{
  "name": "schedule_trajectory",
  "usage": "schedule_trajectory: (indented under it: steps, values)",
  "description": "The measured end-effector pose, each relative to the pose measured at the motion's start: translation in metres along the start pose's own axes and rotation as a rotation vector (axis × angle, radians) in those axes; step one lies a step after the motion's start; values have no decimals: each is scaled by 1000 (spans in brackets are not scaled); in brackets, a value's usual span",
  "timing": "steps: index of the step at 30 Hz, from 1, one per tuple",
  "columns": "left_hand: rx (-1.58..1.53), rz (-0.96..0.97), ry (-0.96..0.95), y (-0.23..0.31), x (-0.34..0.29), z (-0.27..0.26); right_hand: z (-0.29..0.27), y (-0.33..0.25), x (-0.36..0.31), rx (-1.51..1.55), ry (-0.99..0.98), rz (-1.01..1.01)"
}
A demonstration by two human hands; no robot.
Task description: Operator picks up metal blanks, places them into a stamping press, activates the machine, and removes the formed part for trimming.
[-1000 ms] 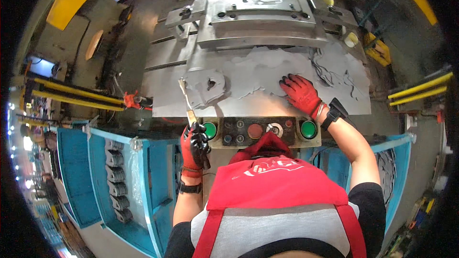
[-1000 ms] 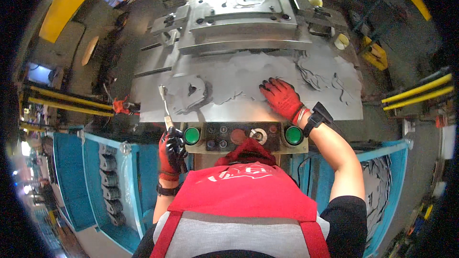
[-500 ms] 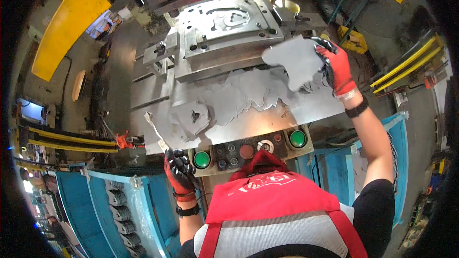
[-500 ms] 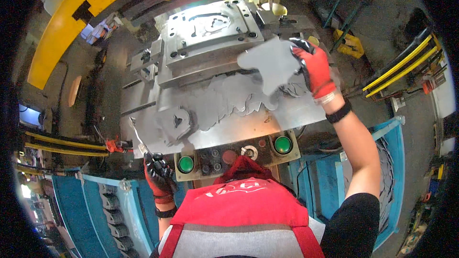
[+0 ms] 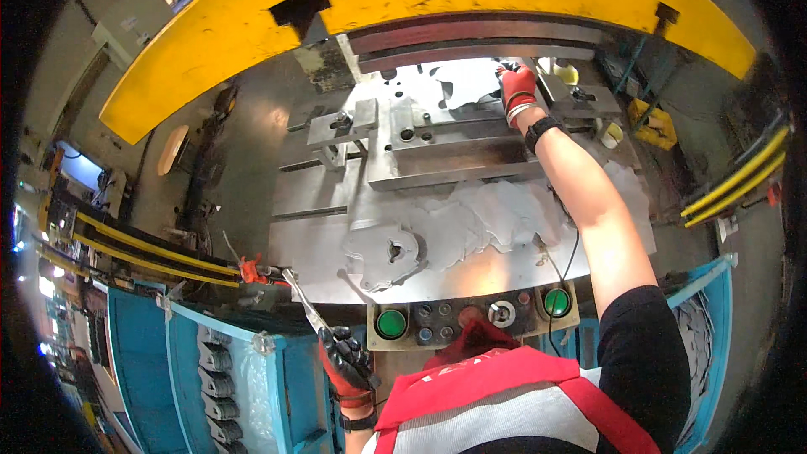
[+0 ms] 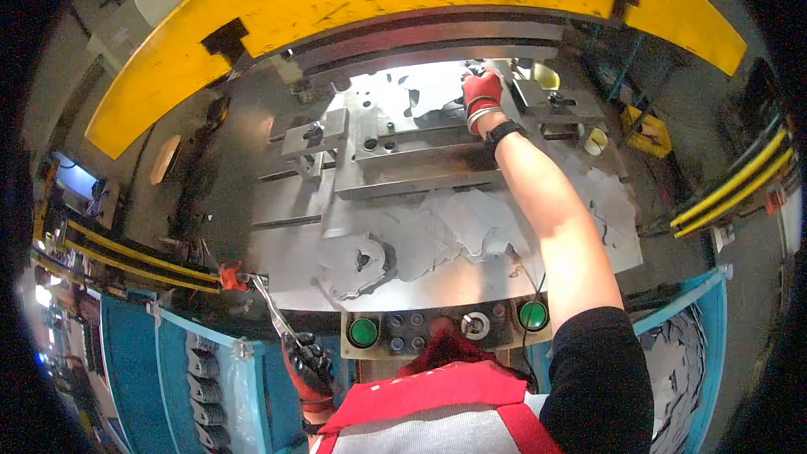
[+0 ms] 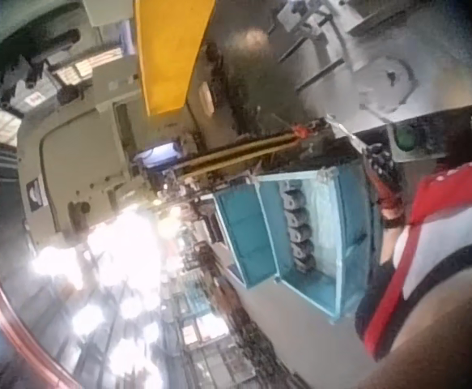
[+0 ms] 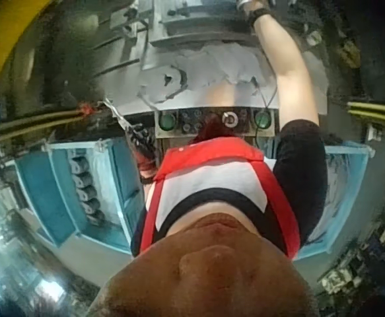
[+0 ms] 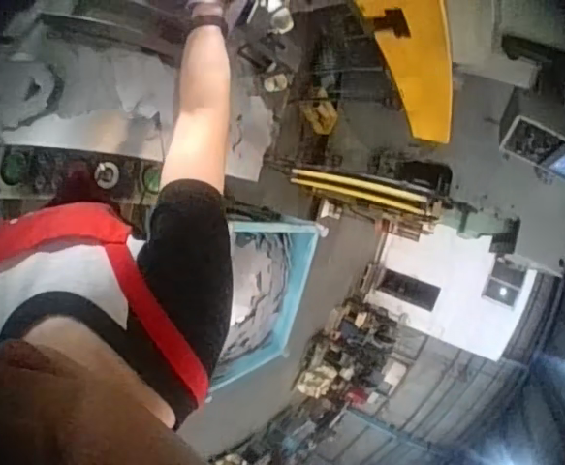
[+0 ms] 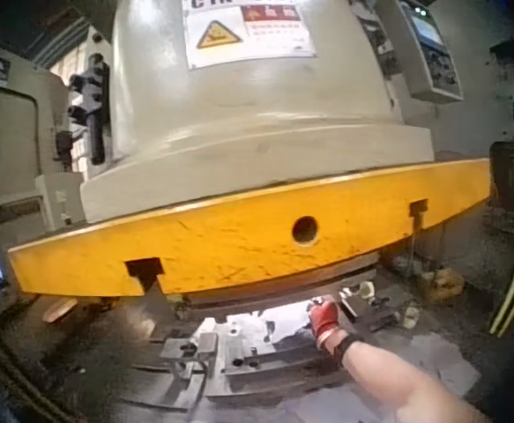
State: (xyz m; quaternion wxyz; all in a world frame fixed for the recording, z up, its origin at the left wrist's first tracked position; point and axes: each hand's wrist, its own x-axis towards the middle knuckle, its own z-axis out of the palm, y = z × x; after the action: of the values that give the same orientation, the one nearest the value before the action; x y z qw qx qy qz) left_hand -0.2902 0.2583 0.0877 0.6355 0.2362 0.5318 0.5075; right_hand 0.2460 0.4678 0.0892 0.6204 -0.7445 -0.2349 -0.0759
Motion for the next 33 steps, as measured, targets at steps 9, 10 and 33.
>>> schedule_trajectory:
  steps: [9, 10, 33]
  values:
    - [19, 92, 41, -13, 18, -13, -54, -39, -14, -544, -147, -448]
    - [-54, 52, -27, -15, 23, -13, -68, -39, -19, -345, -203, -439]
    - [1127, -209, 367, -150, 71, -57, -219, 124, -302, -220, -877, 299]
